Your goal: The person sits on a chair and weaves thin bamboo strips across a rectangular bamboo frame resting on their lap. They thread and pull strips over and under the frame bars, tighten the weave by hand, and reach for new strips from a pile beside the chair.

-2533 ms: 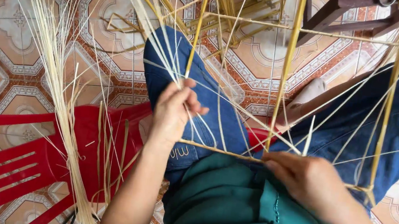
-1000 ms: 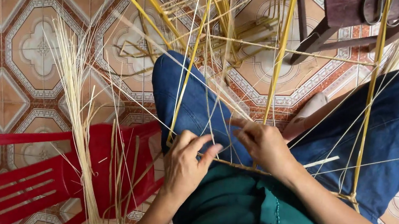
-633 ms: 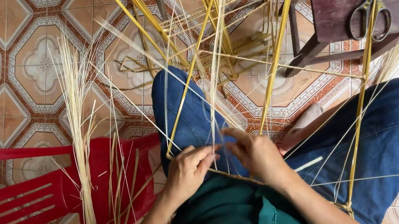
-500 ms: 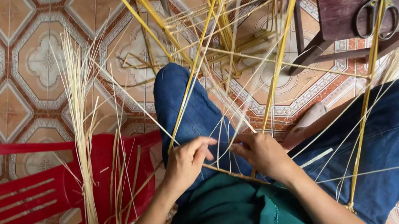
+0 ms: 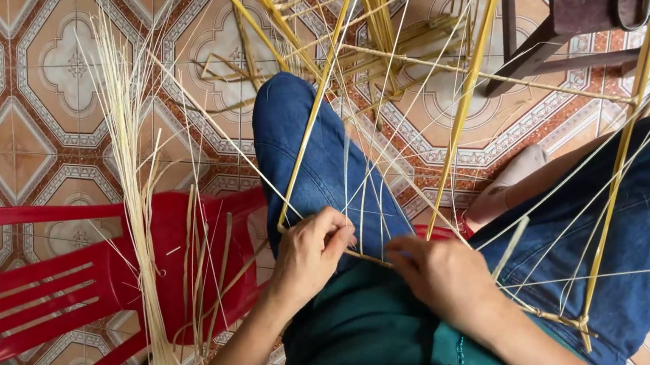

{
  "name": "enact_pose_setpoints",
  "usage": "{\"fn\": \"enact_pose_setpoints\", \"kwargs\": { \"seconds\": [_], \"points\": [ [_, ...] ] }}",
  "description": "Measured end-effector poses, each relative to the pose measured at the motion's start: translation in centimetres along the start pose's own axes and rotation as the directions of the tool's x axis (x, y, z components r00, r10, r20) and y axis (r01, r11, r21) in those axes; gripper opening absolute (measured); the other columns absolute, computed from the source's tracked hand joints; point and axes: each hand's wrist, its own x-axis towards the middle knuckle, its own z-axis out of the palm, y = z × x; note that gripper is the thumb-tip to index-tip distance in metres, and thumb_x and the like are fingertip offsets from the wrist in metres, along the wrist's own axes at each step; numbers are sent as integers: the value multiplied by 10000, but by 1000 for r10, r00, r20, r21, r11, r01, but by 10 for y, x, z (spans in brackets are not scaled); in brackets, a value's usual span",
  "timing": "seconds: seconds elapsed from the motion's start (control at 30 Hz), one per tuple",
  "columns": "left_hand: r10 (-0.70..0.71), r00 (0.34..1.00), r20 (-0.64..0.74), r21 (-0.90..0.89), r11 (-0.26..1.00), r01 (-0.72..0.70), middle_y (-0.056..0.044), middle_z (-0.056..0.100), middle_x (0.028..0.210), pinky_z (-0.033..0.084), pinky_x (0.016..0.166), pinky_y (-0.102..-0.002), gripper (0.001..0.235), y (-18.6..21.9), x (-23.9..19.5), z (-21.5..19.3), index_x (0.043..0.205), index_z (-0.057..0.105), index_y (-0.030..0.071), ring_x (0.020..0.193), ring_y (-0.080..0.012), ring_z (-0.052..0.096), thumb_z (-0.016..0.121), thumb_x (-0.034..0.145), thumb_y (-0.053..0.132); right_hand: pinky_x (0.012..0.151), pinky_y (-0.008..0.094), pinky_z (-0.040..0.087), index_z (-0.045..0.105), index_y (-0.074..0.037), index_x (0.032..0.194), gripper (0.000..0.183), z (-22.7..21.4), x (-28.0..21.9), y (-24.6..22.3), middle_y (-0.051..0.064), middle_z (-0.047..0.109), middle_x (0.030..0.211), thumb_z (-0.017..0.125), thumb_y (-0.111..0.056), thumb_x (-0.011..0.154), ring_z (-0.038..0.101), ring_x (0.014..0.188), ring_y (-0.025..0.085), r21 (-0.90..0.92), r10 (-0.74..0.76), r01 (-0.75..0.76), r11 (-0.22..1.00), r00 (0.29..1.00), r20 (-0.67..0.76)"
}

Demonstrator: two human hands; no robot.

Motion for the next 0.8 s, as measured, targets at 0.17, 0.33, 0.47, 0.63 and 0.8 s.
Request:
{"fn": "enact_pose_setpoints", "kwargs": {
  "seconds": [0.17, 0.33, 0.47, 0.63, 0.8],
  "points": [
    [-59, 975, -213, 56, 996, 72, -128, 683, 901, 552, 715, -385, 359, 17, 8, 4, 1225, 576, -27, 806, -272, 693, 679, 894, 66, 622, 486, 545, 686, -164, 1282, 396, 12, 13, -7, 189, 709, 787, 653, -365, 942, 703, 708, 374, -292, 212, -129, 948, 938, 274],
    [56, 979, -196, 165, 986, -23, -146, 614, 970, 550, 719, -389, 176, 17, 4, 3, 1071, 661, 45, 848, -287, 682, 680, 903, 94, 608, 409, 550, 781, -90, 1016, 279, 26, 59, 36, 118, 721, 709, 695, -334, 913, 692, 626, 270, 206, 31, -62, 977, 988, 149],
    [-19, 998, -61, 207, 978, 31, -122, 621, 870, 524, 706, -440, 146, 35, 14, -5, 927, 756, 107, 813, -325, 670, 728, 878, 242, 575, 373, 491, 816, -56, 946, 301, 11, 79, 18, 136, 639, 637, 701, -334, 950, 560, 583, 156, 372, 262, -311, 875, 949, 177],
    [-121, 991, -59, 263, 956, 132, -104, 669, 871, 517, 720, -464, 224, 27, 21, 5, 906, 776, 116, 817, -342, 681, 693, 902, 324, 557, 296, 480, 782, -27, 971, 232, 1, 68, -6, 17, 667, 690, 671, -230, 975, 557, 618, 86, 609, 144, -76, 790, 987, -64],
    [-224, 975, 14, 297, 932, 210, -95, 698, 884, 518, 737, -469, 256, 29, 26, 3, 942, 780, 137, 825, -340, 692, 652, 943, 359, 728, 235, 572, 769, -13, 1048, 186, -1, 77, 7, -34, 770, 868, 689, -165, 978, 710, 803, 34, 558, 3, 127, 820, 974, -225]
  ]
}}
